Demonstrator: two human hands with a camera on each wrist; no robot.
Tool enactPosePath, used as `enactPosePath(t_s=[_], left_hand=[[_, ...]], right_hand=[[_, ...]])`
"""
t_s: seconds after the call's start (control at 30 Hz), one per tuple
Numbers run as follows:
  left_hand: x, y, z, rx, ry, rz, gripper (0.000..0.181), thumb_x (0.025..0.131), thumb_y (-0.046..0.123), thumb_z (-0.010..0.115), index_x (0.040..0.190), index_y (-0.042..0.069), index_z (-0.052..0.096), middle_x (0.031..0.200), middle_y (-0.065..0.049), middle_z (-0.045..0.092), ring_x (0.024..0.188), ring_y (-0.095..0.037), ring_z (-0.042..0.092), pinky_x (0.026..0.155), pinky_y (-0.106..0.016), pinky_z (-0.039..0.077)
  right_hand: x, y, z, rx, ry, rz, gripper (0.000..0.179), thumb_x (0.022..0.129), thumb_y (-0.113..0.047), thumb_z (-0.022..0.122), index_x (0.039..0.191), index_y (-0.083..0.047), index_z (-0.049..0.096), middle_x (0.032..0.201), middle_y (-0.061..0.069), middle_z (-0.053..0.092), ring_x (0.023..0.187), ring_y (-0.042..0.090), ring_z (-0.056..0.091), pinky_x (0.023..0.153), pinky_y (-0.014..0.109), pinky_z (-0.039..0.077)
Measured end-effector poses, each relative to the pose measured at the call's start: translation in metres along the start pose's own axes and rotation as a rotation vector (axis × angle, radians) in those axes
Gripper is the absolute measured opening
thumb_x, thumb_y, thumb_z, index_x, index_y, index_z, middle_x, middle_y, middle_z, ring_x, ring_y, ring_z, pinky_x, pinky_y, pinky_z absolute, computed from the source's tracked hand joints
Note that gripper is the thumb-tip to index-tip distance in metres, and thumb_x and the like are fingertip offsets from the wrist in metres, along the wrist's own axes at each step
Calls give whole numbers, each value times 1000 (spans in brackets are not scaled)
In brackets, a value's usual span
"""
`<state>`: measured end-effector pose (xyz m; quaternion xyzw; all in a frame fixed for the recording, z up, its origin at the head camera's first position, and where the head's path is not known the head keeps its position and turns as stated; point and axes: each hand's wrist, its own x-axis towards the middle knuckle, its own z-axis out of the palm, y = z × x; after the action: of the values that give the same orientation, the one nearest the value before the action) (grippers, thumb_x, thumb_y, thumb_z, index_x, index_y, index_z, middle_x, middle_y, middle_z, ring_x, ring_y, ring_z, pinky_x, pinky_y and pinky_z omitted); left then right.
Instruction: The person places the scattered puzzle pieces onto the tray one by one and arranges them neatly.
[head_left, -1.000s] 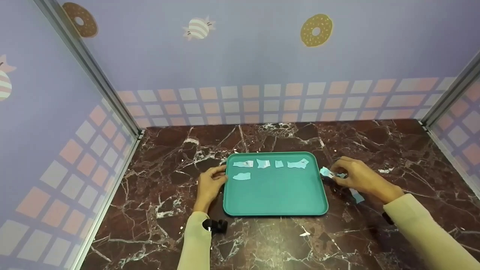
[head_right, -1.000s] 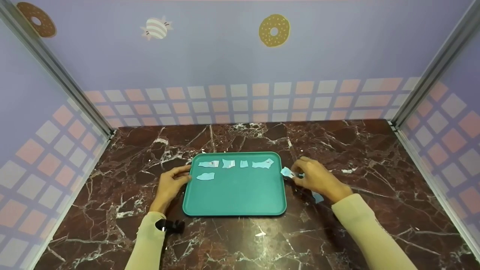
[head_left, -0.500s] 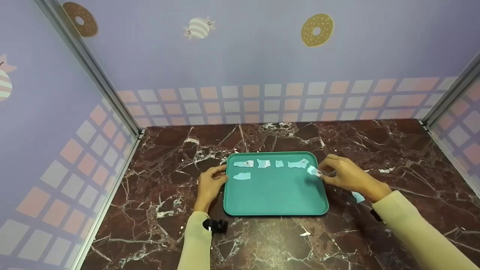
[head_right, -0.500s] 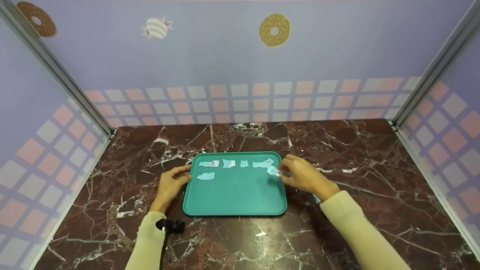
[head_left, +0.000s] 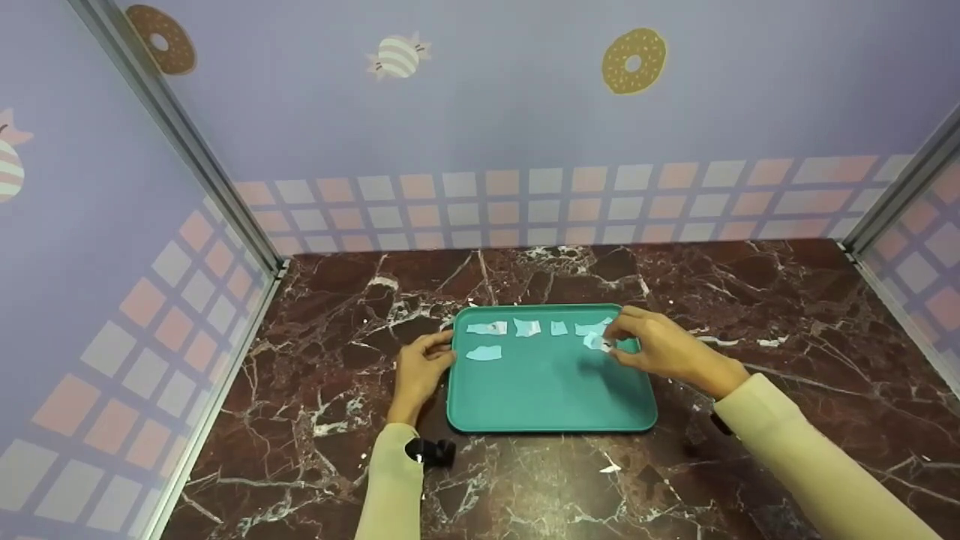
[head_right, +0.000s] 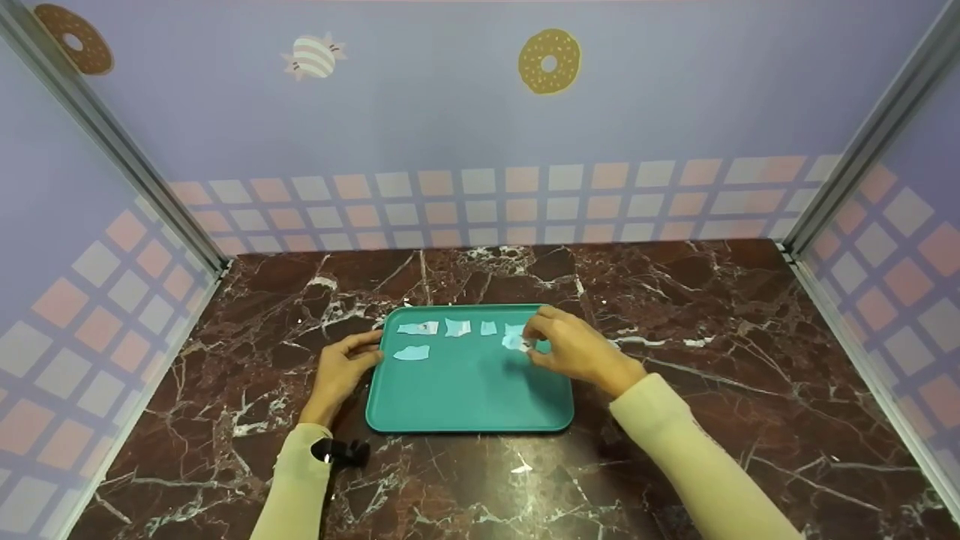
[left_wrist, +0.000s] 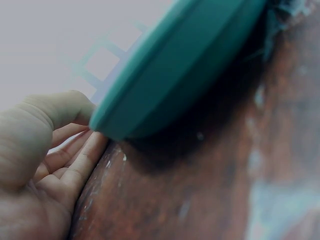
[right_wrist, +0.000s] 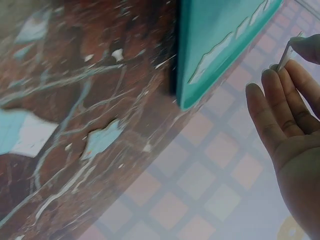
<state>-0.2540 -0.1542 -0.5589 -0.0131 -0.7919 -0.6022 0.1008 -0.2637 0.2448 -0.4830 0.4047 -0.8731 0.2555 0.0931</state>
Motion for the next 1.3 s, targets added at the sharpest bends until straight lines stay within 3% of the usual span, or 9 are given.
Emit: enactPosePath(t_s=[0.3,0.5,0.93,1.17,1.3], left_hand=[[1,-2,1,1,4,11,33,89,-6,77,121,-7,77,112,-18,74,98,-31,75,82,-30,62],[0,-2,0,-20,6,2,33,89,-6,76,122,-6,77,113,-20,74,100,-33,74,83,-28,61],[-1,2,1,-36,8,-8,33,88,-6,77,122,-8,76,116,-22,73,102,-36,74,83,-28,61],[-14,42,-1,-49,12,-2,33,88,-15,71,121,-19,70,116,-36,68,104,-49,71,77,-19,58],[-8,28,2,-54,12,-19,33,88,-15,71,121,-18,71,116,-36,68,105,-49,70,77,-17,57]], right_hand=[[20,-12,11,39,-43,-32,18,88,0,83,103,0,74,102,8,67,93,27,74,83,40,64],[31,-16,20,60,-101,-6,18,91,-1,81,107,-1,73,105,9,66,96,28,72,85,42,63],[54,-18,38,57,-160,-32,15,91,0,80,106,1,75,103,11,67,92,29,70,80,42,62],[64,-18,46,48,-195,-14,14,92,-1,79,105,0,76,103,12,68,92,28,71,80,42,62],[68,-16,52,40,-205,-12,15,91,0,79,105,1,76,103,12,68,93,28,71,81,41,62]])
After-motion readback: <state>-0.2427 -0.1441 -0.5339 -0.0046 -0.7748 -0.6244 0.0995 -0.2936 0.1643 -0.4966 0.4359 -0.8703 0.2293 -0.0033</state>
